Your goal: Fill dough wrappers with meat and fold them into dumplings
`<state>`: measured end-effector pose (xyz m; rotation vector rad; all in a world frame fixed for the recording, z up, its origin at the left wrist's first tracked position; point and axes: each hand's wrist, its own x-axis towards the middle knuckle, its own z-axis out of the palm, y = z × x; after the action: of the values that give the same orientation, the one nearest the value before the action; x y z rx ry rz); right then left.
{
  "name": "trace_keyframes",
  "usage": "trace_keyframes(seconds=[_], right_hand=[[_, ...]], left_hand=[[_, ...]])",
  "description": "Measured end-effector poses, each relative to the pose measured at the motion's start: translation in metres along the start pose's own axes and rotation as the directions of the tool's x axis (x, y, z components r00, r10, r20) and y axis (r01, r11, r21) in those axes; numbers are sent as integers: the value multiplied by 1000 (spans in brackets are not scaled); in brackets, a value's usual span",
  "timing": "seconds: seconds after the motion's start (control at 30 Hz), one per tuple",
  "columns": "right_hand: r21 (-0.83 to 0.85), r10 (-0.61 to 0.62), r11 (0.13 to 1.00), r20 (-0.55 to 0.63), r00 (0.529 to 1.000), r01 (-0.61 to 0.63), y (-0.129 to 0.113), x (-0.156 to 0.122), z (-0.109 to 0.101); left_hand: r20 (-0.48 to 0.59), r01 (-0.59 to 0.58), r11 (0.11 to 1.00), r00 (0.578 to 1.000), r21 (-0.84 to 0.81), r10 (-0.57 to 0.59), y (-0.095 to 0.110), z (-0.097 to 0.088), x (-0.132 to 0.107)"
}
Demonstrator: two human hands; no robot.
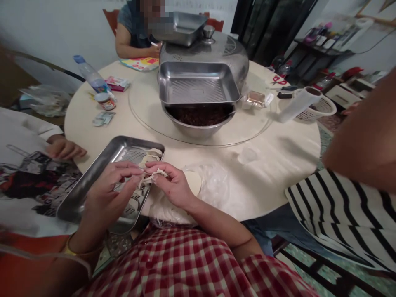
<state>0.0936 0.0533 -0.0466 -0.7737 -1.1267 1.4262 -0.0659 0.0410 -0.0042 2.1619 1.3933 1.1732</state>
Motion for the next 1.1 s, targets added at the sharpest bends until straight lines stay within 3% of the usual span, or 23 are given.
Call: trace_keyframes(seconds=[0.2,0.4,0.63,0.8,1.0,1.1], right_hand=[[-91,-104,990,30,994,107,1,-3,0],[-58,-66,996,-44,997,63,2,-2,-2],[-45,-63,997,-98,993,59,0,0,-1],[-62,-62,996,-94,994,56,0,-2,-2],[-82,-88,994,-113,990,79,2,0,-1],[-79,-50,996,-129,990,40,3,1,-1]], left_hand=[[108,0,1000,994,-18,2,-7,-1,6],[92,-99,995,991,28,97,0,-4,17],[117,70,998,991,-5,-69,4,-1,19],[83,-27,1000,996,-9,28,5,3,16],[78,209,975,976,-73,-204,0,8,13],[99,226,969,971,-99,-217,-3,11,12]])
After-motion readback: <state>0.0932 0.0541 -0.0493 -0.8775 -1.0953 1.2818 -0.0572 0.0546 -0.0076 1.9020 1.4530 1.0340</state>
